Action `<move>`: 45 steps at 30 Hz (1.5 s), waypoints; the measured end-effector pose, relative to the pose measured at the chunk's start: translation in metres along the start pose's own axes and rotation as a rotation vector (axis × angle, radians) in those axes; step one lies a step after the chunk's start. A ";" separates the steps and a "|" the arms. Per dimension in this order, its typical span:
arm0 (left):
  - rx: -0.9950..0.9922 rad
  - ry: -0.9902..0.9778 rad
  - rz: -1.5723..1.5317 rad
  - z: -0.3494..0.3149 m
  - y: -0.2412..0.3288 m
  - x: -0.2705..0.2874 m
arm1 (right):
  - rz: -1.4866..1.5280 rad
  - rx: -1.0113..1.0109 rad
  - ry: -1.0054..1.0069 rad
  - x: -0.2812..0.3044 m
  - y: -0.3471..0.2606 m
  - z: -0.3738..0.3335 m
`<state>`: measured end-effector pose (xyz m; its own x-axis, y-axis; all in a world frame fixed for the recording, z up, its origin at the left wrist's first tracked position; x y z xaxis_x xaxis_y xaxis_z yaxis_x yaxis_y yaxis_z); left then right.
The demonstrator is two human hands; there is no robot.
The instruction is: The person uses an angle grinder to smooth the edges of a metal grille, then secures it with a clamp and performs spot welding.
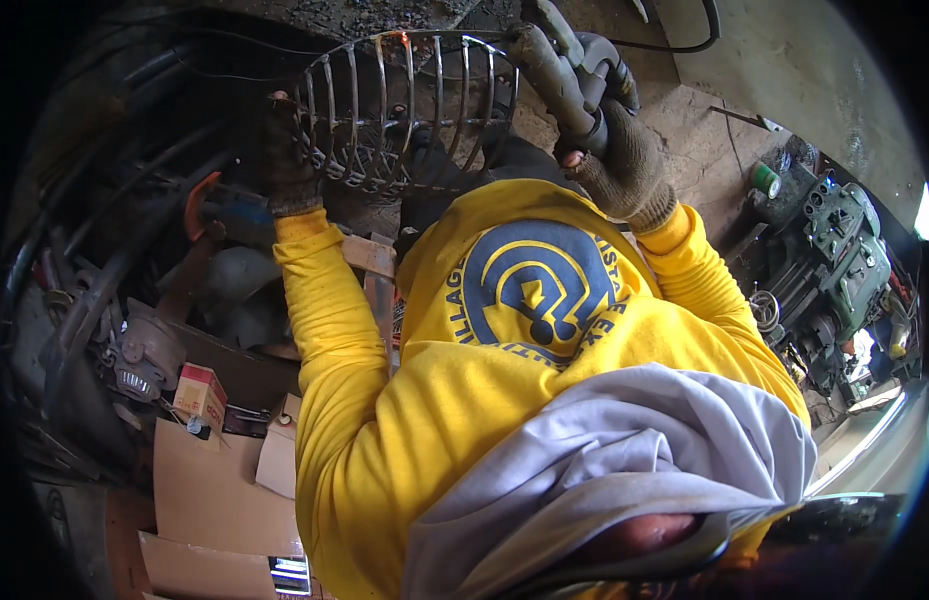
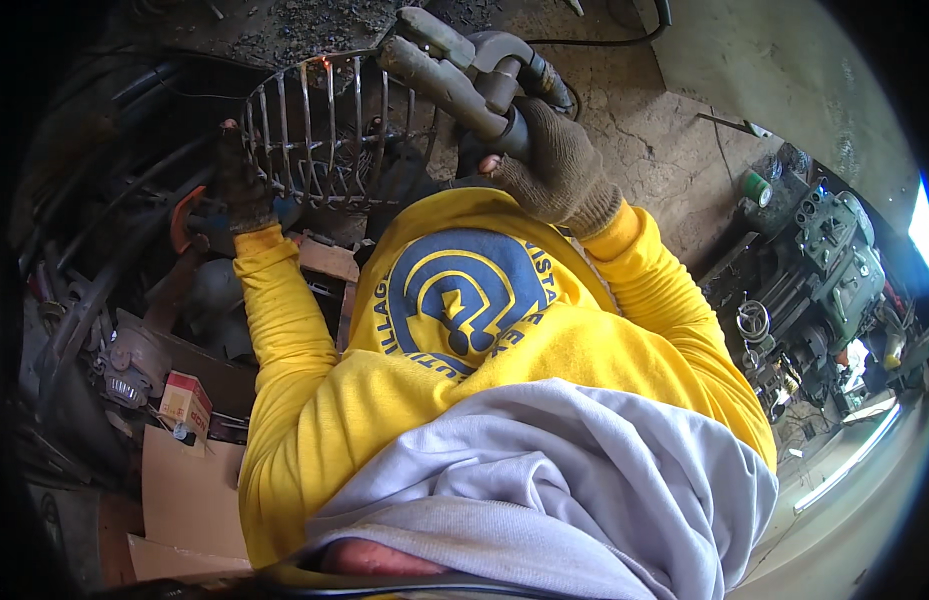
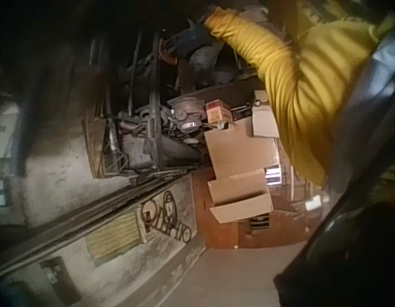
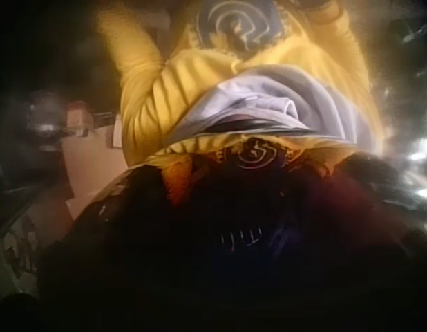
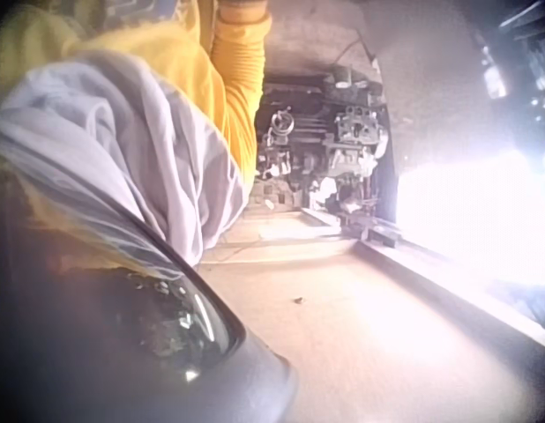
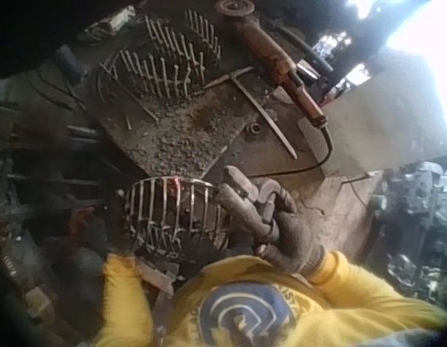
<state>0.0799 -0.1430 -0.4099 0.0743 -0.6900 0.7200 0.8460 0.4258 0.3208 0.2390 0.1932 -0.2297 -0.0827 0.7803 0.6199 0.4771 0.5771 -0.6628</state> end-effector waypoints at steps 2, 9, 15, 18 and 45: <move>-0.023 -0.002 0.056 0.002 0.002 0.001 | 0.005 -0.009 0.001 -0.002 0.001 0.000; 0.340 -0.169 -0.399 -0.014 -0.034 -0.008 | 0.030 0.052 0.064 0.002 -0.002 0.001; -0.014 0.004 0.105 0.000 0.004 -0.004 | 0.066 0.011 0.046 -0.001 0.005 0.000; 0.032 -0.109 0.071 0.021 0.029 0.021 | -0.057 0.103 0.009 -0.014 0.006 0.006; 0.148 -0.378 0.076 0.022 0.012 0.005 | -0.284 0.189 0.189 0.014 -0.030 0.020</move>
<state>0.0785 -0.1281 -0.3892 -0.0890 -0.4011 0.9117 0.7582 0.5663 0.3232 0.2063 0.1915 -0.2095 -0.0170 0.5352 0.8445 0.2877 0.8116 -0.5085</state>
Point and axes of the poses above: each hand's wrist, its own z-axis towards the middle knuckle, its own x-axis out of the back of the hand, y = z × x, the point moved 8 cm from there along z, towards the middle knuckle, and after that the axes turned 15 degrees about -x, right-handed, at the moved point
